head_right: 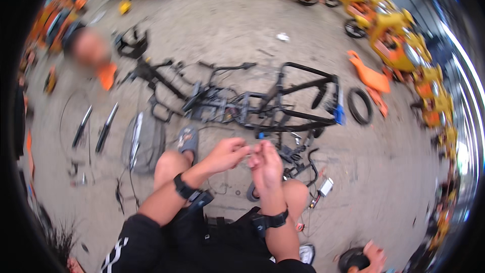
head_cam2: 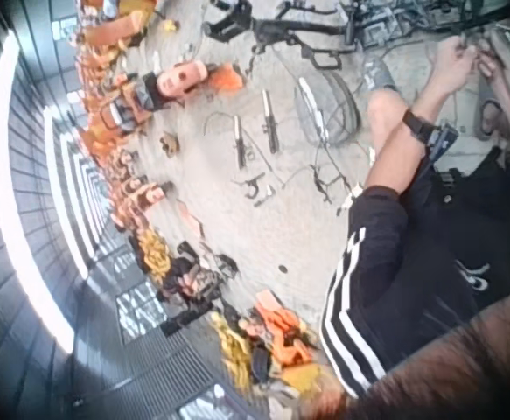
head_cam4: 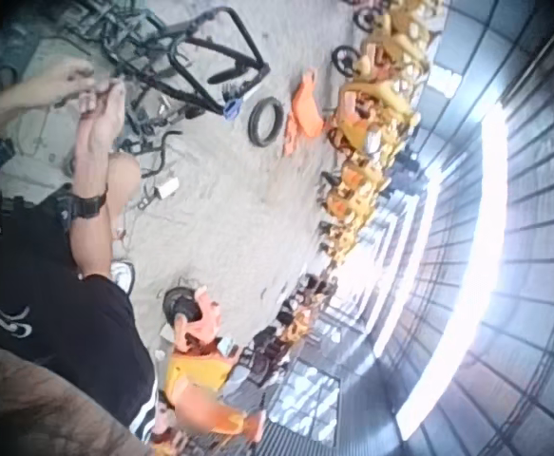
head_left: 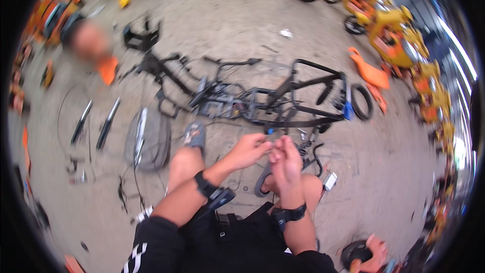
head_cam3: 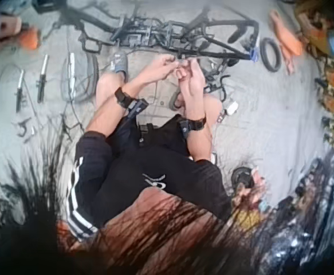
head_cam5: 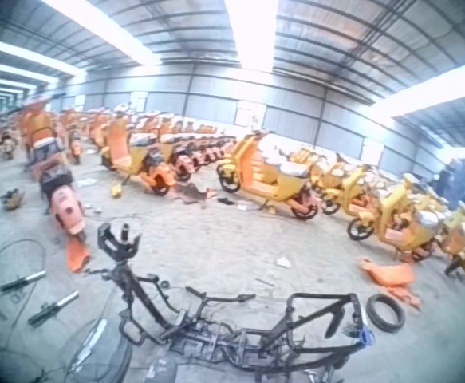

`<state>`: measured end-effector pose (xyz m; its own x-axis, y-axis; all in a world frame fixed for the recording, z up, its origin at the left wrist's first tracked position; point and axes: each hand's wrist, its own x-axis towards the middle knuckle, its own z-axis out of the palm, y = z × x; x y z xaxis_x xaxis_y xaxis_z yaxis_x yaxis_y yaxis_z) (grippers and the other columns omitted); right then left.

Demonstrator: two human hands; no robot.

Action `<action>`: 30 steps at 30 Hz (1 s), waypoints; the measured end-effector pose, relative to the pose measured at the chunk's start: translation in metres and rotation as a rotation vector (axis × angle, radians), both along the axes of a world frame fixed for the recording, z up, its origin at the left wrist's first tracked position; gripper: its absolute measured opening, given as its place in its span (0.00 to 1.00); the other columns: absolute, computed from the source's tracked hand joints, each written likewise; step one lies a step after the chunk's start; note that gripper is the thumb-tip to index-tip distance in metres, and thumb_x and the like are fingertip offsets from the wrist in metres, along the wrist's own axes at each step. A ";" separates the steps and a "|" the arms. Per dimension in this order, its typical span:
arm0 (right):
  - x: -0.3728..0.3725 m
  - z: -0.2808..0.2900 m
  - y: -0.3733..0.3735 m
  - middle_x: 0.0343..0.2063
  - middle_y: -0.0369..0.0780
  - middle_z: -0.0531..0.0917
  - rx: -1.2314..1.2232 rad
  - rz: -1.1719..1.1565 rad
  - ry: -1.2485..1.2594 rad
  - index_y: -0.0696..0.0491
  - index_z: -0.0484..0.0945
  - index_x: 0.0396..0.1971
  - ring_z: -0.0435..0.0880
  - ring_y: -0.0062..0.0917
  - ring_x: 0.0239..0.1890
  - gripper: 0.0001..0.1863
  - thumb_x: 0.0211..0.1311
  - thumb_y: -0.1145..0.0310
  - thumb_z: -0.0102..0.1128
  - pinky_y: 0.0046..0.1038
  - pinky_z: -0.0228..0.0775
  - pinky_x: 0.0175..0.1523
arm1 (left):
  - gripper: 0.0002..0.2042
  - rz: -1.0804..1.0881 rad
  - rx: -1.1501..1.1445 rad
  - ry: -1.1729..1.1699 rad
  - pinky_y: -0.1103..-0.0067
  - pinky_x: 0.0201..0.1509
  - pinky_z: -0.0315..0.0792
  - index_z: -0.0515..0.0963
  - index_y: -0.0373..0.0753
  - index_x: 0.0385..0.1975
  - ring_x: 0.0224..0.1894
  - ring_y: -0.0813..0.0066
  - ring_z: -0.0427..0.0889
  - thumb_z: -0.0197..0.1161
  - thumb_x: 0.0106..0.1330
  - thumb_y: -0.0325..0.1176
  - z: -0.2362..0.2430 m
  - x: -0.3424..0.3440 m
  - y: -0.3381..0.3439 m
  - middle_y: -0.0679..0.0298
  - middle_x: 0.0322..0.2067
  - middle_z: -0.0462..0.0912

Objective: The person organizes and secures electrical wires on a scooter frame using a blue pair of scissors to trim zip ties.

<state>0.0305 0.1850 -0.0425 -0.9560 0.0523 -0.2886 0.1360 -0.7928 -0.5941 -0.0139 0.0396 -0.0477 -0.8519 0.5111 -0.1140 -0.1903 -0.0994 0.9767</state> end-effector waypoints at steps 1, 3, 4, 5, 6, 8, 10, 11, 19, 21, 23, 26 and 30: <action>0.003 -0.006 0.005 0.29 0.34 0.74 -0.031 0.030 0.014 0.51 0.71 0.38 0.69 0.18 0.24 0.10 0.71 0.61 0.44 0.24 0.64 0.29 | 0.09 0.000 0.016 -0.007 0.84 0.16 0.60 0.72 0.36 0.30 0.15 0.85 0.68 0.56 0.68 0.35 -0.002 0.001 0.003 0.68 0.17 0.73; 0.006 -0.003 0.007 0.34 0.36 0.76 -0.069 0.076 0.082 0.50 0.71 0.37 0.71 0.19 0.27 0.11 0.72 0.60 0.42 0.24 0.65 0.31 | 0.10 0.006 0.127 -0.060 0.85 0.16 0.61 0.72 0.35 0.28 0.15 0.85 0.68 0.55 0.68 0.35 -0.002 0.002 0.007 0.69 0.18 0.74; 0.008 0.001 0.004 0.36 0.37 0.77 -0.029 0.045 0.049 0.50 0.71 0.37 0.72 0.20 0.28 0.11 0.72 0.60 0.42 0.24 0.66 0.32 | 0.10 0.019 0.122 -0.071 0.85 0.17 0.61 0.73 0.35 0.28 0.16 0.86 0.68 0.55 0.68 0.35 -0.001 0.004 0.005 0.69 0.18 0.74; 0.009 0.009 0.000 0.38 0.38 0.78 0.008 0.008 0.024 0.50 0.70 0.37 0.73 0.21 0.29 0.11 0.72 0.60 0.41 0.24 0.66 0.32 | 0.11 0.026 0.115 -0.075 0.85 0.18 0.61 0.74 0.35 0.29 0.16 0.86 0.68 0.55 0.69 0.35 0.002 0.004 0.004 0.69 0.18 0.75; 0.007 0.011 -0.004 0.42 0.40 0.79 0.023 -0.011 0.042 0.49 0.69 0.37 0.74 0.22 0.30 0.11 0.72 0.59 0.41 0.25 0.68 0.34 | 0.11 0.077 0.100 -0.044 0.85 0.19 0.61 0.76 0.35 0.29 0.17 0.87 0.68 0.55 0.69 0.36 -0.005 0.003 0.007 0.70 0.18 0.74; 0.010 0.011 -0.005 0.34 0.39 0.78 0.061 -0.036 0.050 0.50 0.68 0.37 0.72 0.23 0.27 0.10 0.72 0.60 0.42 0.25 0.65 0.32 | 0.12 0.067 0.113 -0.080 0.85 0.21 0.61 0.78 0.34 0.31 0.20 0.88 0.68 0.54 0.69 0.37 -0.006 0.003 0.010 0.70 0.17 0.74; 0.012 0.004 0.002 0.27 0.38 0.77 0.108 0.009 0.126 0.50 0.68 0.36 0.71 0.22 0.24 0.10 0.72 0.60 0.42 0.25 0.63 0.30 | 0.13 0.059 0.078 -0.016 0.84 0.22 0.61 0.77 0.33 0.28 0.20 0.88 0.66 0.54 0.69 0.36 -0.003 0.004 0.013 0.71 0.17 0.73; 0.012 0.004 0.004 0.23 0.37 0.75 0.141 0.024 0.160 0.51 0.68 0.36 0.70 0.22 0.23 0.10 0.72 0.60 0.43 0.25 0.63 0.29 | 0.13 0.050 0.088 -0.028 0.84 0.22 0.61 0.76 0.33 0.27 0.20 0.88 0.66 0.54 0.69 0.36 0.005 0.006 0.013 0.71 0.17 0.73; 0.015 0.008 0.003 0.27 0.36 0.78 0.228 -0.136 0.033 0.53 0.71 0.37 0.72 0.18 0.23 0.10 0.70 0.62 0.48 0.21 0.67 0.27 | 0.13 -0.066 -0.051 0.101 0.85 0.23 0.60 0.75 0.33 0.27 0.23 0.90 0.64 0.59 0.66 0.38 0.009 0.008 0.000 0.71 0.19 0.73; 0.016 -0.002 0.012 0.28 0.36 0.78 0.336 -0.100 0.054 0.54 0.73 0.37 0.72 0.17 0.23 0.10 0.69 0.63 0.50 0.19 0.67 0.27 | 0.13 -0.065 -0.141 0.177 0.86 0.23 0.60 0.77 0.32 0.30 0.24 0.90 0.65 0.60 0.66 0.39 -0.001 0.009 0.005 0.70 0.20 0.74; 0.016 -0.002 0.012 0.27 0.35 0.80 0.587 -0.165 -0.046 0.57 0.77 0.38 0.72 0.13 0.22 0.12 0.67 0.63 0.54 0.16 0.66 0.27 | 0.13 -0.050 -0.106 0.084 0.86 0.22 0.65 0.78 0.32 0.35 0.24 0.89 0.70 0.61 0.65 0.39 0.004 0.011 0.005 0.67 0.22 0.77; 0.016 0.006 0.004 0.28 0.35 0.81 0.663 -0.095 0.012 0.61 0.79 0.39 0.71 0.12 0.23 0.13 0.64 0.65 0.58 0.15 0.64 0.29 | 0.13 -0.040 -0.048 -0.039 0.85 0.20 0.70 0.79 0.33 0.41 0.24 0.86 0.75 0.61 0.65 0.36 0.013 0.013 -0.005 0.66 0.24 0.80; 0.016 0.003 0.009 0.29 0.35 0.82 0.581 -0.127 -0.015 0.60 0.80 0.40 0.71 0.11 0.22 0.13 0.63 0.66 0.60 0.14 0.63 0.28 | 0.12 -0.096 -0.044 -0.040 0.85 0.20 0.72 0.79 0.31 0.41 0.19 0.86 0.73 0.62 0.64 0.33 0.020 0.010 -0.001 0.69 0.18 0.76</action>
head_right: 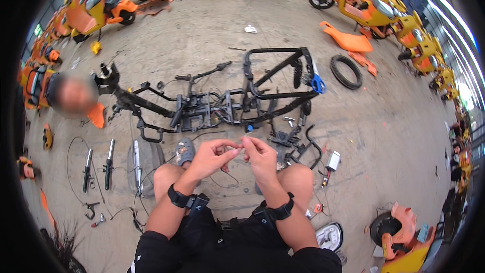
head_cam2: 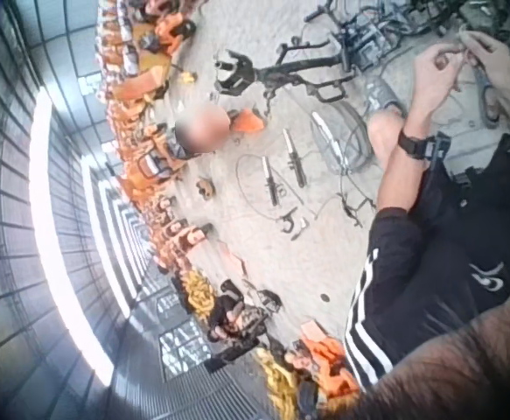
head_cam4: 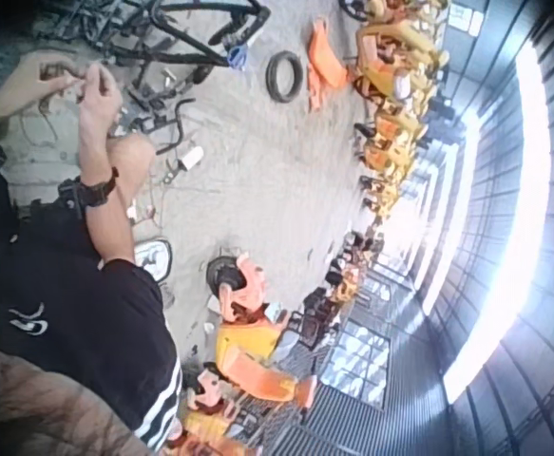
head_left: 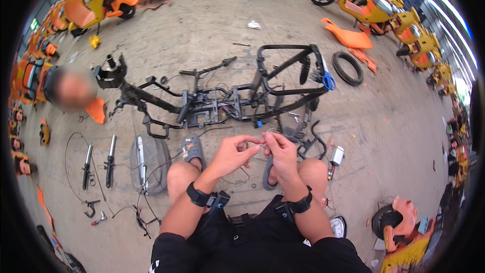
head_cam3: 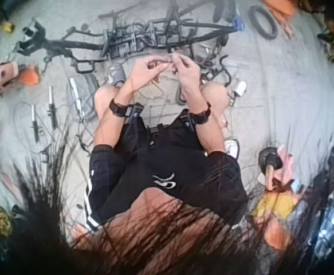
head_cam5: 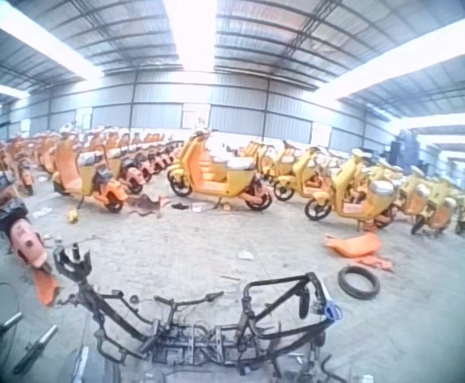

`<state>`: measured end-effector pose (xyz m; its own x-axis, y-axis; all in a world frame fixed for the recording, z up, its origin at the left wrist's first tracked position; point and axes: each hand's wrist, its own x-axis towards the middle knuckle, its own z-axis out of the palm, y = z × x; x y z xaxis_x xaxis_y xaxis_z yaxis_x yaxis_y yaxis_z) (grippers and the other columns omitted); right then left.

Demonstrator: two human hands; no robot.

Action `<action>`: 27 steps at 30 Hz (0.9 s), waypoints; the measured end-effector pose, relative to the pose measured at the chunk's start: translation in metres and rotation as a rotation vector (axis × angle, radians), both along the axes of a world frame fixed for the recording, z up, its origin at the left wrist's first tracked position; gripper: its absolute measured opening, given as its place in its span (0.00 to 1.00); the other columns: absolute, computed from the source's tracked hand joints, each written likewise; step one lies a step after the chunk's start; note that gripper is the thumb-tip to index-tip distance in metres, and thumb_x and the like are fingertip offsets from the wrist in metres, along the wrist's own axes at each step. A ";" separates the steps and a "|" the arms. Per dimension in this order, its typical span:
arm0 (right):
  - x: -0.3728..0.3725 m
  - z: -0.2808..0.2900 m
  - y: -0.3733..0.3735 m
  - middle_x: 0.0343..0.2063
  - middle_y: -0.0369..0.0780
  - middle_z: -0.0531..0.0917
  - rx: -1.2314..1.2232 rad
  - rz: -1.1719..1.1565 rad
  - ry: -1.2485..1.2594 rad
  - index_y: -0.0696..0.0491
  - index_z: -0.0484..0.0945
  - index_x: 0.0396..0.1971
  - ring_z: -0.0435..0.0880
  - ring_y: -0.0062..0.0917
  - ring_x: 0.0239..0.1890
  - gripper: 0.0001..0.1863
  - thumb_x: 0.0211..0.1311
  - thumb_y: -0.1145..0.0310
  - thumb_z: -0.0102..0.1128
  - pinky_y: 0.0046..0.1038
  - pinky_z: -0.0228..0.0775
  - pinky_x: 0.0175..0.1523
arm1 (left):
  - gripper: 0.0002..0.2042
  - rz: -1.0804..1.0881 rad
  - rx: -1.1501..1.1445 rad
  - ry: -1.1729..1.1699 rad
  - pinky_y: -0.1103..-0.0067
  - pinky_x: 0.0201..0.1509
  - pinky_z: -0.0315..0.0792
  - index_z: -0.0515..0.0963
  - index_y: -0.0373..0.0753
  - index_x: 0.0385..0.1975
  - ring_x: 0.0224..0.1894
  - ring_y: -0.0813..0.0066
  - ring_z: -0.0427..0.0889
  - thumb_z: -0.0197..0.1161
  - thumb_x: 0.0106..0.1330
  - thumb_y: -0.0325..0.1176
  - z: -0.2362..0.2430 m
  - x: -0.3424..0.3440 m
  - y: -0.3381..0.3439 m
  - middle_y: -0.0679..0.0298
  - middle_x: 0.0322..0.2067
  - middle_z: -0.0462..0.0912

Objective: The person organizes and secures electrical wires on a scooter frame using a blue pair of scissors to trim zip ties.

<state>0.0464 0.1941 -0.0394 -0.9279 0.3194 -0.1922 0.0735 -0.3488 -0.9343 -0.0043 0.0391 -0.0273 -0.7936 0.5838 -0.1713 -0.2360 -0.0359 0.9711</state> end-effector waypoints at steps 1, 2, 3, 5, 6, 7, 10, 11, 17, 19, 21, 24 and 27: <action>0.000 0.001 0.002 0.29 0.35 0.82 -0.019 -0.016 0.002 0.60 0.80 0.40 0.71 0.11 0.22 0.13 0.63 0.65 0.60 0.14 0.63 0.27 | 0.12 0.001 -0.008 -0.006 0.85 0.20 0.72 0.79 0.32 0.41 0.19 0.86 0.73 0.62 0.64 0.33 -0.002 0.001 0.003 0.69 0.17 0.75; 0.000 0.001 0.004 0.29 0.35 0.82 -0.030 -0.021 -0.010 0.61 0.80 0.40 0.71 0.11 0.22 0.13 0.63 0.65 0.60 0.15 0.63 0.27 | 0.10 -0.004 -0.007 -0.027 0.84 0.21 0.72 0.78 0.30 0.39 0.17 0.84 0.74 0.60 0.66 0.31 -0.004 0.001 0.005 0.68 0.18 0.77; 0.000 0.002 0.006 0.30 0.36 0.82 -0.041 -0.023 -0.021 0.61 0.80 0.40 0.71 0.11 0.22 0.14 0.63 0.65 0.60 0.15 0.63 0.27 | 0.09 -0.012 0.006 -0.038 0.84 0.22 0.72 0.78 0.30 0.38 0.17 0.83 0.75 0.60 0.66 0.31 -0.004 0.003 0.007 0.67 0.18 0.77; 0.002 0.003 0.008 0.30 0.36 0.82 -0.068 -0.025 -0.027 0.61 0.80 0.40 0.71 0.11 0.21 0.14 0.63 0.65 0.61 0.15 0.63 0.27 | 0.08 -0.020 0.033 -0.056 0.84 0.22 0.72 0.77 0.30 0.36 0.18 0.82 0.76 0.58 0.67 0.30 -0.001 0.004 0.010 0.65 0.18 0.78; 0.003 0.003 0.009 0.30 0.37 0.82 -0.085 -0.025 -0.022 0.61 0.80 0.40 0.71 0.11 0.21 0.14 0.63 0.65 0.61 0.14 0.62 0.26 | 0.08 -0.025 0.040 -0.044 0.84 0.23 0.72 0.77 0.30 0.35 0.19 0.80 0.77 0.57 0.67 0.30 -0.002 0.004 0.011 0.63 0.20 0.79; 0.003 0.003 0.011 0.30 0.37 0.82 -0.101 -0.025 -0.017 0.61 0.80 0.40 0.71 0.11 0.21 0.14 0.63 0.64 0.60 0.14 0.62 0.26 | 0.08 -0.028 0.055 -0.045 0.84 0.24 0.72 0.77 0.30 0.35 0.19 0.80 0.77 0.57 0.67 0.30 -0.003 0.004 0.013 0.63 0.20 0.79; 0.006 0.001 0.013 0.32 0.38 0.81 -0.129 -0.022 -0.015 0.60 0.79 0.40 0.71 0.12 0.21 0.13 0.63 0.65 0.60 0.15 0.64 0.27 | 0.08 -0.024 0.091 -0.053 0.83 0.24 0.73 0.77 0.30 0.36 0.20 0.79 0.78 0.57 0.67 0.30 -0.008 0.004 0.013 0.62 0.21 0.80; 0.006 0.001 0.014 0.31 0.38 0.82 -0.134 -0.025 -0.013 0.60 0.79 0.40 0.71 0.12 0.21 0.13 0.63 0.65 0.60 0.14 0.64 0.27 | 0.08 -0.017 0.101 -0.058 0.83 0.25 0.73 0.77 0.30 0.36 0.21 0.79 0.78 0.57 0.67 0.30 -0.008 0.004 0.014 0.62 0.22 0.80; 0.006 -0.003 0.013 0.30 0.36 0.83 -0.092 -0.018 0.004 0.59 0.80 0.41 0.70 0.10 0.20 0.14 0.63 0.64 0.61 0.13 0.63 0.26 | 0.07 -0.071 0.076 -0.040 0.84 0.25 0.73 0.76 0.30 0.37 0.21 0.80 0.78 0.58 0.66 0.29 -0.010 0.004 0.014 0.62 0.23 0.81; 0.005 -0.002 0.011 0.30 0.36 0.83 -0.070 0.011 -0.003 0.59 0.80 0.41 0.70 0.09 0.20 0.14 0.63 0.64 0.60 0.13 0.63 0.26 | 0.07 -0.092 0.042 -0.040 0.84 0.25 0.72 0.77 0.30 0.36 0.22 0.81 0.78 0.58 0.66 0.28 -0.011 0.003 0.013 0.62 0.23 0.81; 0.005 0.000 0.009 0.30 0.36 0.83 -0.068 0.018 0.001 0.58 0.80 0.42 0.71 0.09 0.21 0.14 0.63 0.64 0.61 0.13 0.63 0.26 | 0.07 -0.104 0.024 -0.046 0.85 0.25 0.72 0.77 0.29 0.36 0.22 0.81 0.78 0.59 0.65 0.28 -0.011 0.003 0.012 0.62 0.23 0.81; 0.004 0.005 0.005 0.29 0.36 0.83 -0.069 -0.017 0.018 0.58 0.79 0.43 0.71 0.09 0.21 0.14 0.62 0.65 0.61 0.13 0.64 0.26 | 0.07 -0.052 0.093 -0.081 0.84 0.25 0.73 0.77 0.29 0.36 0.22 0.81 0.78 0.58 0.65 0.27 -0.009 0.005 0.012 0.61 0.24 0.82; 0.006 0.004 0.002 0.29 0.36 0.83 0.023 -0.029 0.055 0.59 0.79 0.43 0.73 0.10 0.21 0.14 0.60 0.67 0.63 0.13 0.65 0.26 | 0.07 -0.001 0.078 -0.073 0.84 0.26 0.73 0.76 0.29 0.36 0.22 0.81 0.79 0.58 0.65 0.27 -0.005 0.005 0.011 0.60 0.25 0.83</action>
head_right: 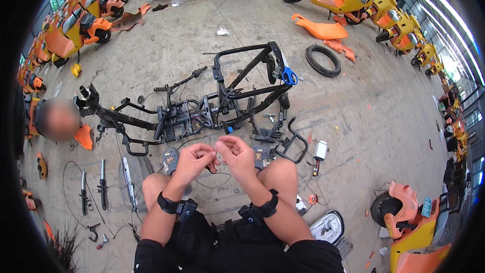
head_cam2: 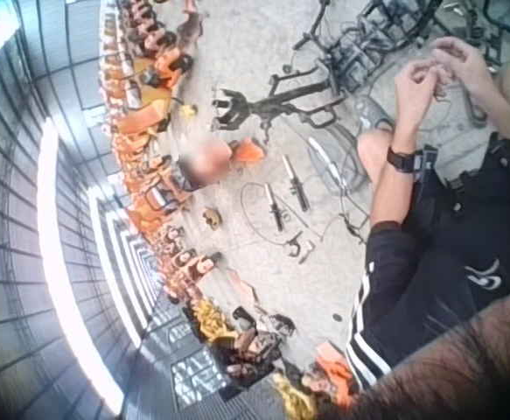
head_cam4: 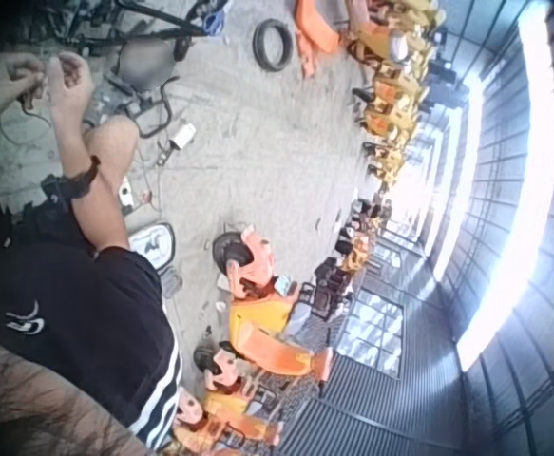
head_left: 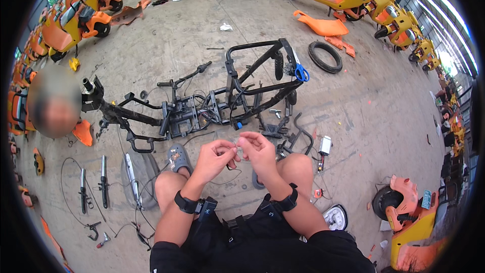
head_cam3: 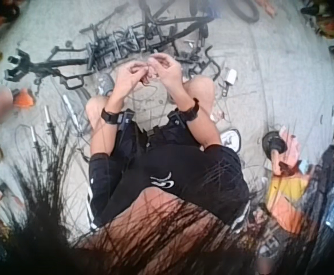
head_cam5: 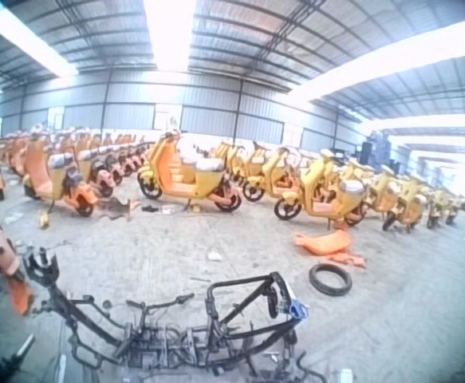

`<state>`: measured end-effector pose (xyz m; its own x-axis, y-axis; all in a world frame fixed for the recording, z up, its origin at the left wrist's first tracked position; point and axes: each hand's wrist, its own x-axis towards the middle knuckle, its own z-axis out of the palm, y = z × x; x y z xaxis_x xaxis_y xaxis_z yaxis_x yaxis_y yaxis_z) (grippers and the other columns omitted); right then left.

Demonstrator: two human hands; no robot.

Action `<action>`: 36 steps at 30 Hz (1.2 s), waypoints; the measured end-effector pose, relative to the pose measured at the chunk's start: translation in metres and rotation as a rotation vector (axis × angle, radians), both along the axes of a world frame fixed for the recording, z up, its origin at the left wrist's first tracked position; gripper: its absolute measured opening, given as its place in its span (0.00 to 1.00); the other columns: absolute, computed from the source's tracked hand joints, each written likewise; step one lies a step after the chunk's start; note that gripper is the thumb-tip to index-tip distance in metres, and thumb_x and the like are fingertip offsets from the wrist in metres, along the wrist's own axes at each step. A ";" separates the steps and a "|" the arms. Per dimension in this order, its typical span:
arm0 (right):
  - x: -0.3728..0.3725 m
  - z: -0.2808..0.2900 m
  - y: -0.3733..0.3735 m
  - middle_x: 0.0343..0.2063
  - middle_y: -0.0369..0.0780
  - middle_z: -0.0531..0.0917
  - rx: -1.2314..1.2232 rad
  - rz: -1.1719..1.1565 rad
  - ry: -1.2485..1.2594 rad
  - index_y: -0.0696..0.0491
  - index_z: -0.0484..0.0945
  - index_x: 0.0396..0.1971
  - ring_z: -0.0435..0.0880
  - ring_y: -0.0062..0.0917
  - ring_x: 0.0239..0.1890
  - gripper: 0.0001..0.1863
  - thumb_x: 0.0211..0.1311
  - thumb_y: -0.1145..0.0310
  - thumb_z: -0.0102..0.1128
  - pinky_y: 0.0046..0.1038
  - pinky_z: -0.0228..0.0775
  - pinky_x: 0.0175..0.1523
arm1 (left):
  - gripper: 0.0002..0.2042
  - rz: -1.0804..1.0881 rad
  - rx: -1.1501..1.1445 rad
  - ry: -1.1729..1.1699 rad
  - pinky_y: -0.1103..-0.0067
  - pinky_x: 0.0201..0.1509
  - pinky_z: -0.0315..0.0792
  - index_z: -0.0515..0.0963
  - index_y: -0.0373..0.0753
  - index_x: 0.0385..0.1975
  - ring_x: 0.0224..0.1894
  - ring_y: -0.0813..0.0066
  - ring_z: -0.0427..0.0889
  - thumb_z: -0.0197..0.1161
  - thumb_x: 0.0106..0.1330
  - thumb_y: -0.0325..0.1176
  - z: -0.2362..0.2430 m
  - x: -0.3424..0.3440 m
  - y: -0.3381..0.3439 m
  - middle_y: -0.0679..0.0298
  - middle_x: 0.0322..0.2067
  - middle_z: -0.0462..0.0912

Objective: The person organizes and secures electrical wires on a scooter frame using a blue pair of scissors to trim zip ties.

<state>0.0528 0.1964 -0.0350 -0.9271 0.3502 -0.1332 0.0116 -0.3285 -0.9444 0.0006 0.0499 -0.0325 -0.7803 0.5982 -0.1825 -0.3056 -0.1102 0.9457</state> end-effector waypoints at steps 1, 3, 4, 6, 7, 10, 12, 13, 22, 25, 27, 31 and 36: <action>0.000 0.000 -0.002 0.29 0.36 0.82 0.059 0.023 0.037 0.59 0.79 0.42 0.74 0.10 0.21 0.14 0.59 0.67 0.63 0.13 0.65 0.26 | 0.07 0.007 -0.041 0.039 0.84 0.26 0.74 0.76 0.28 0.36 0.22 0.80 0.79 0.58 0.64 0.27 0.002 -0.002 0.000 0.59 0.25 0.83; 0.005 -0.002 -0.007 0.29 0.36 0.82 0.225 0.042 0.061 0.60 0.80 0.39 0.75 0.11 0.22 0.12 0.58 0.69 0.65 0.13 0.66 0.27 | 0.08 0.027 -0.133 0.094 0.84 0.26 0.74 0.76 0.28 0.36 0.22 0.80 0.80 0.58 0.64 0.27 0.003 0.000 -0.002 0.59 0.26 0.83; 0.005 -0.001 -0.006 0.29 0.36 0.82 0.338 0.034 0.058 0.60 0.81 0.37 0.76 0.12 0.22 0.12 0.57 0.69 0.65 0.13 0.66 0.27 | 0.08 0.029 -0.136 0.088 0.84 0.26 0.75 0.76 0.28 0.37 0.23 0.80 0.80 0.58 0.64 0.27 0.003 0.002 -0.002 0.59 0.26 0.83; 0.002 0.003 -0.009 0.28 0.36 0.81 0.396 0.019 0.061 0.60 0.82 0.34 0.76 0.12 0.22 0.10 0.56 0.70 0.66 0.13 0.66 0.26 | 0.09 0.033 -0.142 0.087 0.84 0.27 0.75 0.76 0.27 0.37 0.23 0.80 0.81 0.58 0.64 0.27 0.005 0.003 -0.003 0.58 0.26 0.83; 0.001 0.007 -0.011 0.28 0.36 0.81 0.343 0.012 0.059 0.60 0.82 0.33 0.76 0.12 0.22 0.09 0.55 0.70 0.66 0.13 0.65 0.26 | 0.08 0.049 -0.101 0.075 0.84 0.26 0.75 0.76 0.28 0.38 0.23 0.79 0.81 0.57 0.65 0.27 0.002 0.002 -0.005 0.58 0.26 0.84; 0.000 0.003 -0.011 0.27 0.35 0.80 0.334 -0.020 0.070 0.60 0.83 0.33 0.74 0.11 0.21 0.08 0.56 0.71 0.65 0.14 0.63 0.25 | 0.07 0.046 -0.027 0.002 0.83 0.25 0.75 0.76 0.30 0.37 0.23 0.78 0.81 0.57 0.66 0.28 0.005 0.000 -0.006 0.57 0.26 0.84; -0.001 -0.003 -0.011 0.26 0.34 0.80 0.367 -0.032 0.051 0.59 0.82 0.33 0.72 0.10 0.21 0.08 0.57 0.71 0.64 0.14 0.62 0.25 | 0.07 0.064 -0.009 -0.021 0.83 0.25 0.75 0.75 0.30 0.38 0.23 0.77 0.82 0.57 0.66 0.27 0.005 -0.001 -0.007 0.56 0.27 0.84; -0.001 -0.005 -0.011 0.26 0.33 0.79 0.380 -0.034 0.027 0.59 0.82 0.33 0.71 0.10 0.21 0.08 0.58 0.71 0.64 0.14 0.61 0.25 | 0.07 0.073 0.000 -0.033 0.83 0.25 0.75 0.74 0.30 0.38 0.23 0.76 0.82 0.57 0.66 0.27 0.005 -0.002 -0.007 0.55 0.27 0.84; -0.003 -0.008 -0.016 0.27 0.33 0.81 0.120 -0.044 0.057 0.60 0.77 0.36 0.71 0.08 0.22 0.08 0.62 0.70 0.60 0.12 0.62 0.25 | 0.05 0.141 0.056 -0.090 0.78 0.29 0.79 0.72 0.34 0.38 0.28 0.70 0.84 0.55 0.67 0.28 0.007 -0.001 -0.007 0.53 0.32 0.83; -0.004 -0.007 -0.012 0.29 0.35 0.82 0.047 -0.033 0.048 0.60 0.76 0.36 0.72 0.08 0.22 0.08 0.63 0.70 0.59 0.12 0.63 0.25 | 0.04 0.183 0.155 -0.213 0.74 0.32 0.79 0.72 0.35 0.36 0.32 0.69 0.83 0.54 0.67 0.28 0.009 -0.006 -0.008 0.54 0.34 0.82; -0.004 -0.006 -0.010 0.31 0.36 0.83 0.017 0.003 0.030 0.60 0.75 0.36 0.72 0.09 0.22 0.08 0.63 0.71 0.59 0.12 0.64 0.25 | 0.04 0.214 0.205 -0.279 0.72 0.36 0.79 0.72 0.36 0.36 0.34 0.68 0.82 0.54 0.67 0.28 0.009 -0.008 -0.010 0.56 0.34 0.82; -0.004 -0.006 -0.007 0.36 0.43 0.83 -0.077 0.030 0.030 0.57 0.74 0.37 0.72 0.12 0.20 0.07 0.66 0.69 0.55 0.15 0.66 0.27 | 0.03 0.290 0.287 -0.307 0.70 0.42 0.76 0.72 0.37 0.35 0.36 0.69 0.81 0.54 0.67 0.28 0.002 -0.011 -0.010 0.57 0.34 0.81; -0.004 -0.001 -0.003 0.37 0.44 0.83 -0.332 0.057 -0.002 0.55 0.72 0.37 0.72 0.14 0.19 0.07 0.66 0.67 0.54 0.16 0.65 0.26 | 0.05 0.272 0.375 -0.334 0.72 0.44 0.73 0.74 0.36 0.39 0.35 0.69 0.80 0.56 0.66 0.28 0.000 -0.014 -0.008 0.59 0.32 0.81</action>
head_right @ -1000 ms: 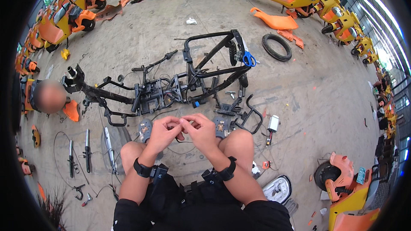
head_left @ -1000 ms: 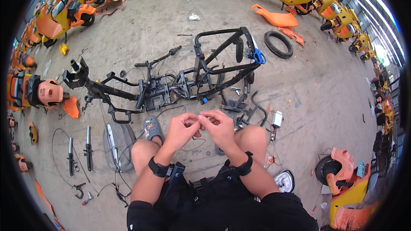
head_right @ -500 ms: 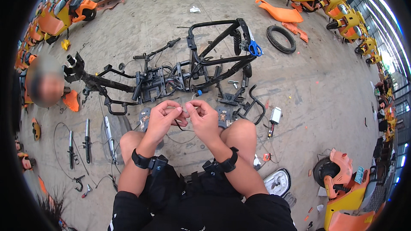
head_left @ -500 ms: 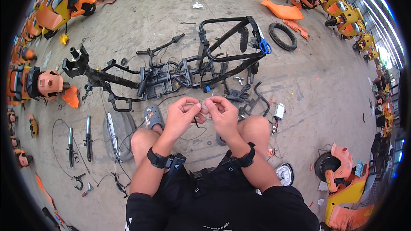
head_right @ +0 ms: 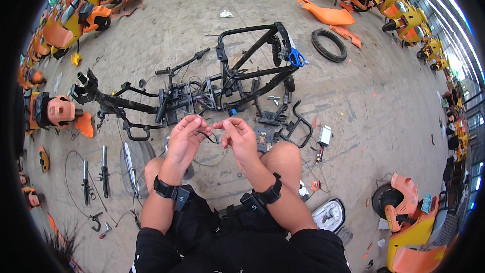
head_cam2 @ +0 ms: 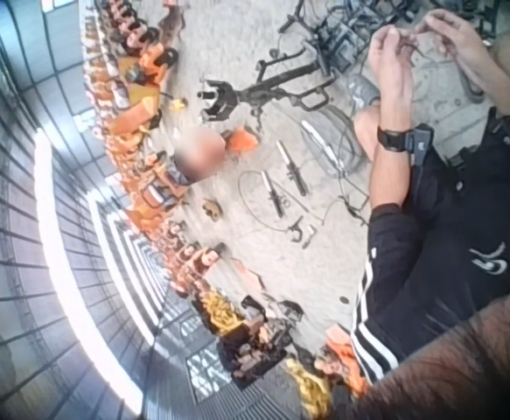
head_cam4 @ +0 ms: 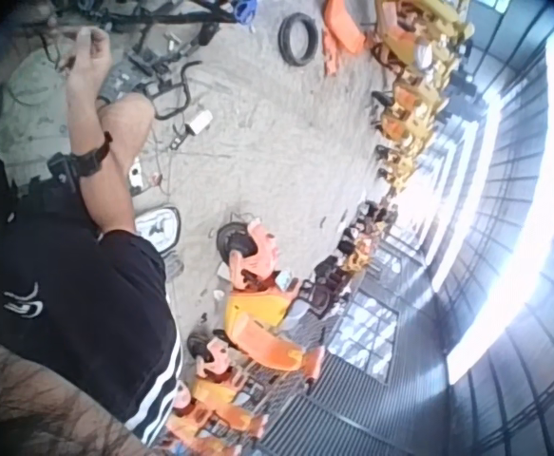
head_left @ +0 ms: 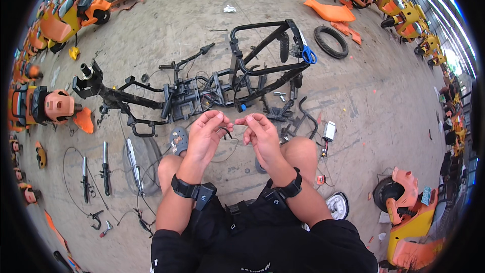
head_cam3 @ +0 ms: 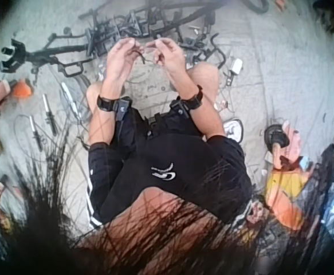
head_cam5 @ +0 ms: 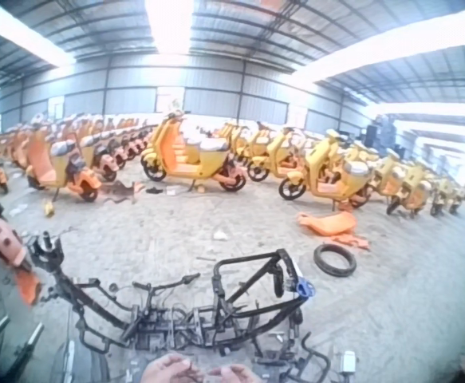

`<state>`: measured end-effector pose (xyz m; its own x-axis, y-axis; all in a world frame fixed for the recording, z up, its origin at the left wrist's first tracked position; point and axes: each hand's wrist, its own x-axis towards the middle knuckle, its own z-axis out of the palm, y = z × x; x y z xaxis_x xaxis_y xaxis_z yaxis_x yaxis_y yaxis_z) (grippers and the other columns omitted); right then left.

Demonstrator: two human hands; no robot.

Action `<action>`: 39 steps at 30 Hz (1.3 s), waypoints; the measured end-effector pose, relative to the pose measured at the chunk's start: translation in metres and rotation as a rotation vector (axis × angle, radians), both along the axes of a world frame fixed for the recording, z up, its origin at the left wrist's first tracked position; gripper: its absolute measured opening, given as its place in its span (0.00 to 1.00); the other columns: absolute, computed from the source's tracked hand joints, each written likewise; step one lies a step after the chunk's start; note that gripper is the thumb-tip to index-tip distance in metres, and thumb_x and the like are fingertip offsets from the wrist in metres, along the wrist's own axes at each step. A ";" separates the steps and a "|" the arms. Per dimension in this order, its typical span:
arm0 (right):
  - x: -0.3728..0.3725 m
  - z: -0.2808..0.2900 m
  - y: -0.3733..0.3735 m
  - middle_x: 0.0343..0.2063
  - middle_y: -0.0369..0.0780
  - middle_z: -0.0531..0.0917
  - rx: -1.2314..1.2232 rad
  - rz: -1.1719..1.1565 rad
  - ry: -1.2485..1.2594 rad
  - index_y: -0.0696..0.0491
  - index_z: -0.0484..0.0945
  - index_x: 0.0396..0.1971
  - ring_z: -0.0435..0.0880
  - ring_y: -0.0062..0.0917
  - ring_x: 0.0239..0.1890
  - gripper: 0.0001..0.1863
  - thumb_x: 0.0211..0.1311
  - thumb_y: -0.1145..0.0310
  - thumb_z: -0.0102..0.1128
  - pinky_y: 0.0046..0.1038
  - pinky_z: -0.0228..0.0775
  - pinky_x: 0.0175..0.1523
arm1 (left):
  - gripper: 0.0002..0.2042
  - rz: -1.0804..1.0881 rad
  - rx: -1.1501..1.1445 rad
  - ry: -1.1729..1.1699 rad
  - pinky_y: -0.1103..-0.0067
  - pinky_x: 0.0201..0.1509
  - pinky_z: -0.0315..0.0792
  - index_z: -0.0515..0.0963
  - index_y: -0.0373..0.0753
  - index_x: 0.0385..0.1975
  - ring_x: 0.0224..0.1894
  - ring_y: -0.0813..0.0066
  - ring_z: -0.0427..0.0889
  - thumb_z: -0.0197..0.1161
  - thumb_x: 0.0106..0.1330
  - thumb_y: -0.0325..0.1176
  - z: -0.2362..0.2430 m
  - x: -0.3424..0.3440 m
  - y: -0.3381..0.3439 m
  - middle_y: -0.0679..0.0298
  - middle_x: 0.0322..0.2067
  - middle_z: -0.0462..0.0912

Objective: The person organizes and secures electrical wires on a scooter frame using a blue pair of scissors to trim zip ties.

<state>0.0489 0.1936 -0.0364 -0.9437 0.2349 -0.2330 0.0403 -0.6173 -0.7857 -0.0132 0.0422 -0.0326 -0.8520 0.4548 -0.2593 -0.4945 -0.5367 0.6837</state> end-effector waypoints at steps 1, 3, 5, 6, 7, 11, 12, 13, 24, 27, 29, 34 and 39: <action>0.001 0.000 0.001 0.37 0.44 0.82 -0.038 0.005 -0.004 0.55 0.72 0.37 0.72 0.14 0.19 0.07 0.66 0.67 0.54 0.17 0.66 0.26 | 0.06 -0.005 -0.019 0.001 0.72 0.44 0.73 0.74 0.36 0.40 0.35 0.70 0.80 0.56 0.66 0.29 0.003 0.001 0.002 0.60 0.32 0.81; 0.001 0.001 0.003 0.36 0.43 0.82 -0.112 0.018 -0.009 0.54 0.72 0.38 0.72 0.15 0.19 0.07 0.66 0.67 0.54 0.17 0.66 0.27 | 0.07 -0.013 -0.039 -0.008 0.73 0.43 0.73 0.75 0.35 0.41 0.34 0.70 0.80 0.57 0.66 0.29 0.005 0.002 0.005 0.61 0.30 0.80; 0.001 0.001 0.006 0.35 0.42 0.82 -0.145 0.035 -0.017 0.54 0.72 0.38 0.73 0.15 0.20 0.08 0.66 0.67 0.55 0.18 0.66 0.27 | 0.08 -0.021 -0.042 -0.028 0.73 0.41 0.73 0.76 0.34 0.41 0.32 0.71 0.80 0.57 0.66 0.30 0.006 0.002 0.008 0.63 0.27 0.80; 0.001 0.000 0.007 0.35 0.42 0.82 -0.161 0.045 -0.019 0.54 0.72 0.39 0.73 0.15 0.20 0.08 0.66 0.66 0.55 0.18 0.66 0.27 | 0.08 -0.035 -0.052 -0.020 0.74 0.40 0.74 0.76 0.34 0.41 0.31 0.71 0.79 0.56 0.67 0.31 0.004 0.001 0.008 0.63 0.26 0.79; 0.002 -0.001 0.007 0.34 0.42 0.82 -0.137 0.053 -0.034 0.54 0.72 0.39 0.73 0.15 0.20 0.08 0.66 0.66 0.55 0.18 0.65 0.27 | 0.08 -0.050 -0.062 -0.012 0.74 0.38 0.74 0.76 0.34 0.41 0.30 0.71 0.79 0.56 0.67 0.31 -0.001 0.002 0.007 0.63 0.24 0.79; 0.005 0.002 0.013 0.33 0.40 0.81 -0.114 0.039 -0.055 0.53 0.73 0.40 0.72 0.15 0.20 0.08 0.66 0.66 0.55 0.18 0.65 0.27 | 0.09 -0.037 -0.104 0.060 0.76 0.34 0.75 0.75 0.33 0.40 0.26 0.72 0.79 0.54 0.69 0.32 -0.001 -0.001 0.019 0.63 0.22 0.78; 0.004 0.006 0.015 0.32 0.39 0.81 -0.129 0.034 -0.055 0.53 0.73 0.40 0.72 0.15 0.20 0.08 0.65 0.66 0.56 0.18 0.64 0.27 | 0.09 -0.023 -0.102 0.072 0.77 0.34 0.75 0.75 0.33 0.40 0.26 0.72 0.79 0.54 0.69 0.32 -0.001 -0.003 0.022 0.63 0.22 0.78; 0.007 0.012 0.018 0.31 0.36 0.80 -0.197 0.019 -0.063 0.53 0.75 0.39 0.70 0.14 0.19 0.08 0.65 0.66 0.56 0.19 0.63 0.26 | 0.09 0.001 -0.042 0.058 0.76 0.37 0.75 0.74 0.33 0.41 0.29 0.70 0.80 0.52 0.70 0.32 0.001 -0.004 0.027 0.62 0.23 0.79; -0.045 0.014 0.107 0.27 0.34 0.81 -0.041 0.057 -0.128 0.54 0.78 0.37 0.69 0.14 0.17 0.07 0.65 0.66 0.56 0.19 0.62 0.24 | 0.07 -0.012 0.363 -0.318 0.74 0.45 0.76 0.75 0.36 0.39 0.35 0.68 0.83 0.54 0.68 0.32 -0.023 -0.033 0.121 0.61 0.30 0.83; -0.065 -0.004 0.124 0.24 0.34 0.81 0.279 0.096 -0.209 0.56 0.77 0.37 0.71 0.12 0.18 0.09 0.62 0.67 0.59 0.17 0.63 0.23 | 0.07 -0.033 0.245 -0.434 0.76 0.39 0.76 0.75 0.36 0.37 0.33 0.71 0.82 0.53 0.69 0.32 -0.052 -0.046 0.142 0.60 0.29 0.82; -0.079 -0.011 0.134 0.24 0.35 0.82 0.571 0.091 -0.210 0.59 0.78 0.36 0.72 0.11 0.18 0.10 0.60 0.67 0.60 0.18 0.64 0.23 | 0.07 0.018 0.192 -0.477 0.77 0.37 0.73 0.75 0.36 0.34 0.30 0.74 0.79 0.53 0.69 0.32 -0.073 -0.060 0.159 0.62 0.27 0.81; -0.106 -0.028 0.146 0.23 0.32 0.79 1.067 -0.051 -0.007 0.59 0.79 0.33 0.72 0.09 0.22 0.08 0.60 0.70 0.60 0.15 0.63 0.27 | 0.07 0.061 0.256 -0.472 0.80 0.34 0.67 0.75 0.36 0.31 0.25 0.78 0.71 0.53 0.69 0.31 -0.105 -0.098 0.191 0.65 0.25 0.78; -0.131 -0.030 0.147 0.27 0.34 0.78 1.006 -0.103 0.046 0.60 0.79 0.31 0.71 0.09 0.21 0.06 0.57 0.73 0.62 0.14 0.62 0.26 | 0.05 0.019 0.568 -0.322 0.79 0.34 0.67 0.75 0.39 0.38 0.25 0.79 0.71 0.56 0.67 0.31 -0.139 -0.126 0.201 0.69 0.25 0.75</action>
